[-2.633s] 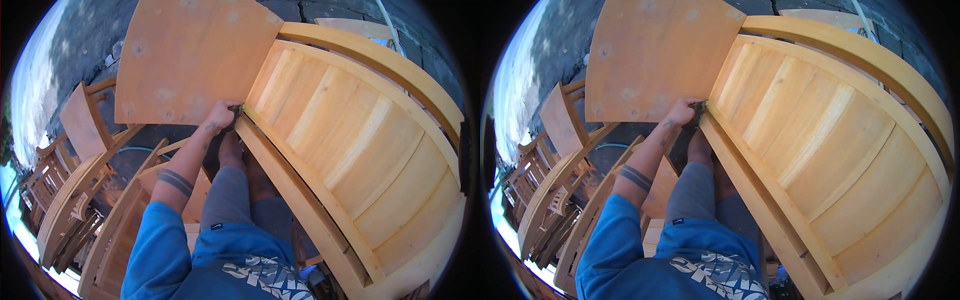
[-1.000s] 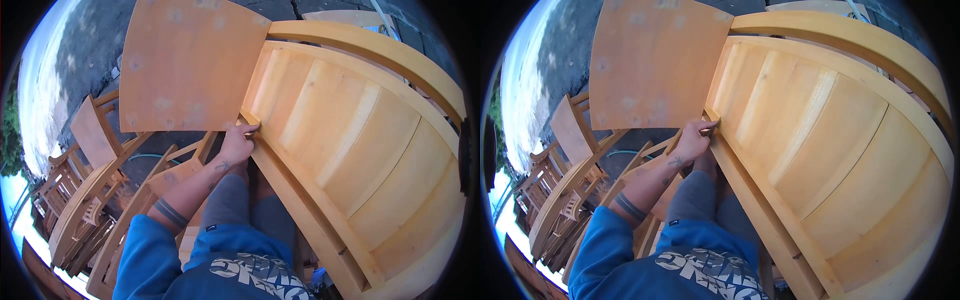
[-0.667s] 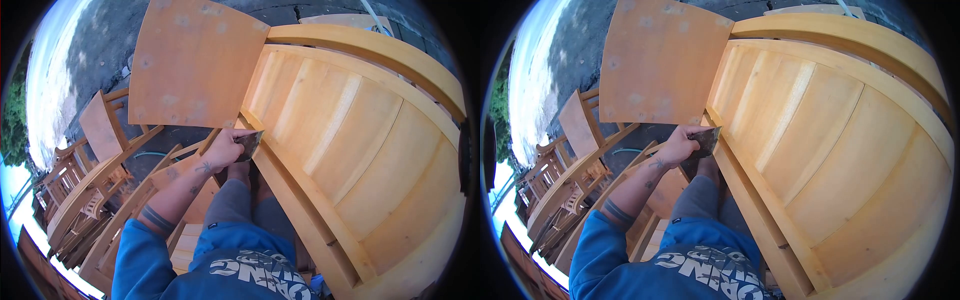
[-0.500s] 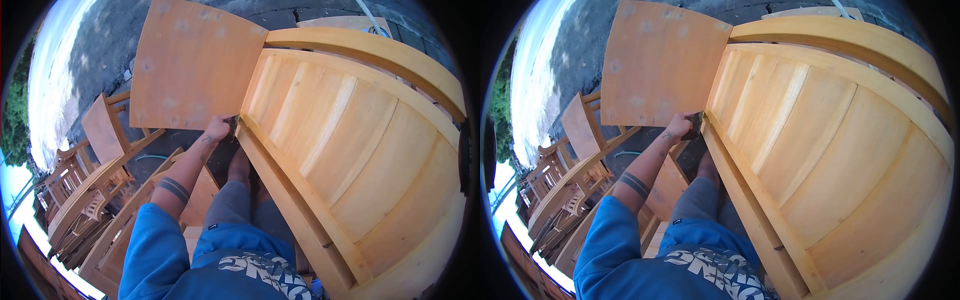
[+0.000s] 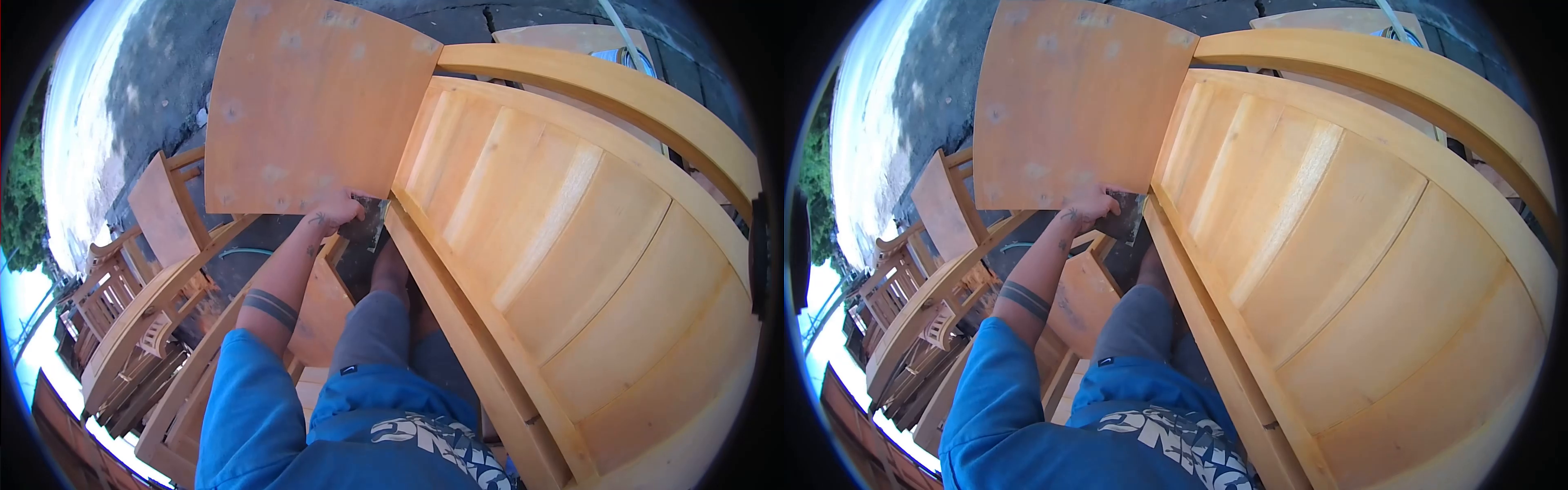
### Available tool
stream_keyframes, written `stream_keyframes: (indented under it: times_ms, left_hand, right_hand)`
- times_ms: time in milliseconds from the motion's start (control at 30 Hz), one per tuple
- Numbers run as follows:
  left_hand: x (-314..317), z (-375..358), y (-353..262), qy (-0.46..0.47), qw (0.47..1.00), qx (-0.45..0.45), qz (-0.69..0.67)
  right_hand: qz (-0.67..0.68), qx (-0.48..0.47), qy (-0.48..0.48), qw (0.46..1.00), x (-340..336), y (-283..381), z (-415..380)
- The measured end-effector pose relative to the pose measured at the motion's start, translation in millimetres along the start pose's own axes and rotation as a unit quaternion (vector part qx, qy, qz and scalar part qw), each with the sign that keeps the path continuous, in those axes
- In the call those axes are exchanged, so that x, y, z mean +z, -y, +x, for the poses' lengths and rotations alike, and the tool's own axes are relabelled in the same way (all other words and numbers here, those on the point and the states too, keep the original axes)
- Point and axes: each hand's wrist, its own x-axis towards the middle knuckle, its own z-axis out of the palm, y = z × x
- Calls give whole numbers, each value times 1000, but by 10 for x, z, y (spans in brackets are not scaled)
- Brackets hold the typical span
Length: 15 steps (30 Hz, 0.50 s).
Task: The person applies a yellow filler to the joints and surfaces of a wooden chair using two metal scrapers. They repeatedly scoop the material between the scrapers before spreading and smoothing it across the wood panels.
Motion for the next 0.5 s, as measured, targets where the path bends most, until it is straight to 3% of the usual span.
stream_keyframes:
  times_ms: [133, 400, 500]
  left_hand:
    - [-16, 384, 55, 24, 1000, -11, 7]
    - [73, 46, -291, 114, 993, 5, 39]
    - [85, 22, -230, 130, 984, 73, 95]
  right_hand:
    - [-7, -15, 4, 1000, -25, 42, 57]
    - [-14, -38, 3, 999, -108, 88, 50]
    - [-14, -45, 0, 999, -128, 108, 69]
